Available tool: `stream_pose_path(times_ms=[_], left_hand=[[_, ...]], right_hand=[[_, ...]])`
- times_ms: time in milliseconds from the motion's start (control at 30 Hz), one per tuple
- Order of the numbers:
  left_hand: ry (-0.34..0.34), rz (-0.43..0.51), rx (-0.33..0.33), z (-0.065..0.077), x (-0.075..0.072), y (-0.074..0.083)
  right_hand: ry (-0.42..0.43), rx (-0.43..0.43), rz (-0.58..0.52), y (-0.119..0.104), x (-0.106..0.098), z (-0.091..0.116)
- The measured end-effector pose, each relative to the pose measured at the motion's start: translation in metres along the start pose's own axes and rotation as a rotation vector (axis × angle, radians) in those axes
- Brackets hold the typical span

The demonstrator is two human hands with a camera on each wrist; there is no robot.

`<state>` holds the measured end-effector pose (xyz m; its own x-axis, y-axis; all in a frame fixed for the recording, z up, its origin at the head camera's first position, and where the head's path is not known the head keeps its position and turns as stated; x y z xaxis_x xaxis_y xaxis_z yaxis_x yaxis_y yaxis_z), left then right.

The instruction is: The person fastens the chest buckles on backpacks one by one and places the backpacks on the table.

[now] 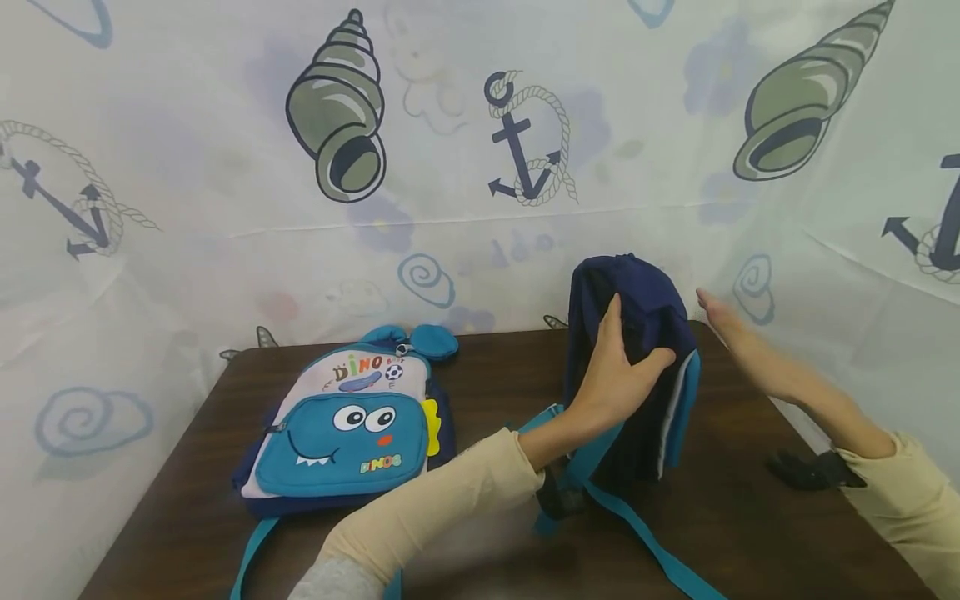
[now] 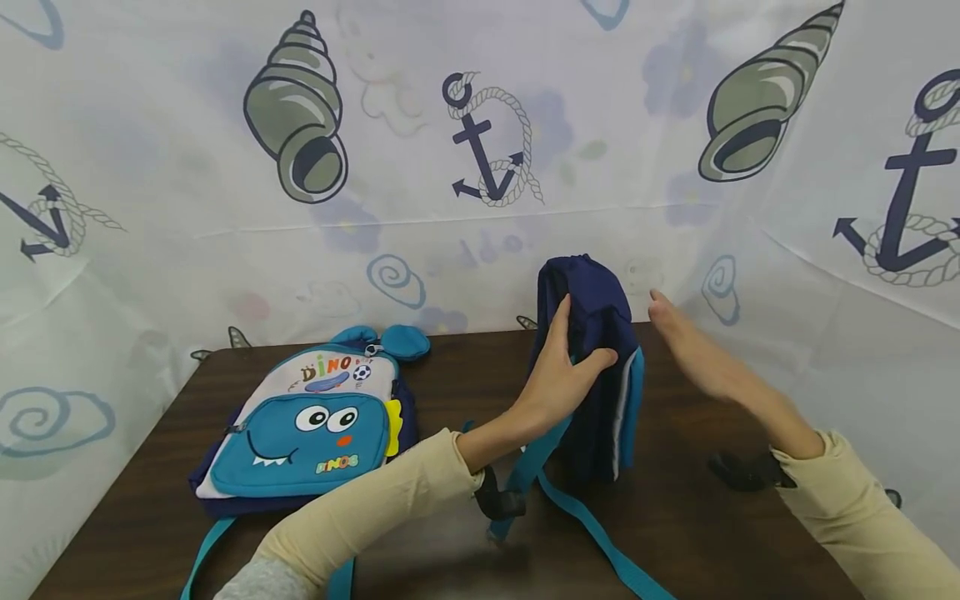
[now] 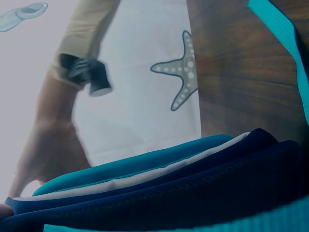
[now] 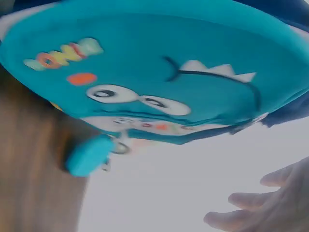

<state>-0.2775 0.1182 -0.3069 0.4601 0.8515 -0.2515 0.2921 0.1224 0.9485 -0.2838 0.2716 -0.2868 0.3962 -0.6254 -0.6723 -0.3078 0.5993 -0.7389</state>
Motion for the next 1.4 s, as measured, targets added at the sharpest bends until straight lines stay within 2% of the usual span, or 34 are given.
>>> stream_pose_path(times_ms=[233, 400, 533, 767, 933, 1167, 1400], left_hand=[[0.006, 0.001, -0.001, 0.000, 0.001, -0.003], [0.006, -0.004, -0.005, 0.000, 0.001, -0.003], [0.000, -0.004, 0.000, 0.001, 0.000, -0.004], [-0.013, 0.007, 0.026, 0.000, 0.000, -0.005], [-0.012, 0.013, 0.036, -0.001, 0.000, -0.007], [-0.006, 0.054, 0.025, 0.001, -0.001, -0.013], [-0.016, 0.041, 0.035, 0.002, -0.002, -0.015]], right_hand=[[0.026, 0.001, 0.335, -0.053, -0.018, -0.016], [0.011, 0.014, 0.486, -0.085, -0.021, -0.022], [-0.009, 0.033, 0.625, -0.101, -0.016, -0.031], [-0.047, 0.062, 0.854, -0.112, -0.002, -0.048], [-0.057, 0.062, 0.910, -0.119, 0.006, -0.055], [-0.094, 0.052, 0.897, -0.119, 0.018, -0.065], [-0.131, 0.049, 0.897, -0.114, 0.023, -0.068]])
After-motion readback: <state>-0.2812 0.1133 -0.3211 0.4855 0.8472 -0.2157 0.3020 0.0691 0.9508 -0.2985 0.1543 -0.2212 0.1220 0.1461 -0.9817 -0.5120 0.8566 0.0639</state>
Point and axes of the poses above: each hand's wrist, its own z-axis away from the middle knuckle, its own x-axis out of the palm, y = z × x, the point moved 9 cm from there along -z, towards the middle knuckle, and after that the axes turned 12 degrees about -y, right-handed, at the moved point
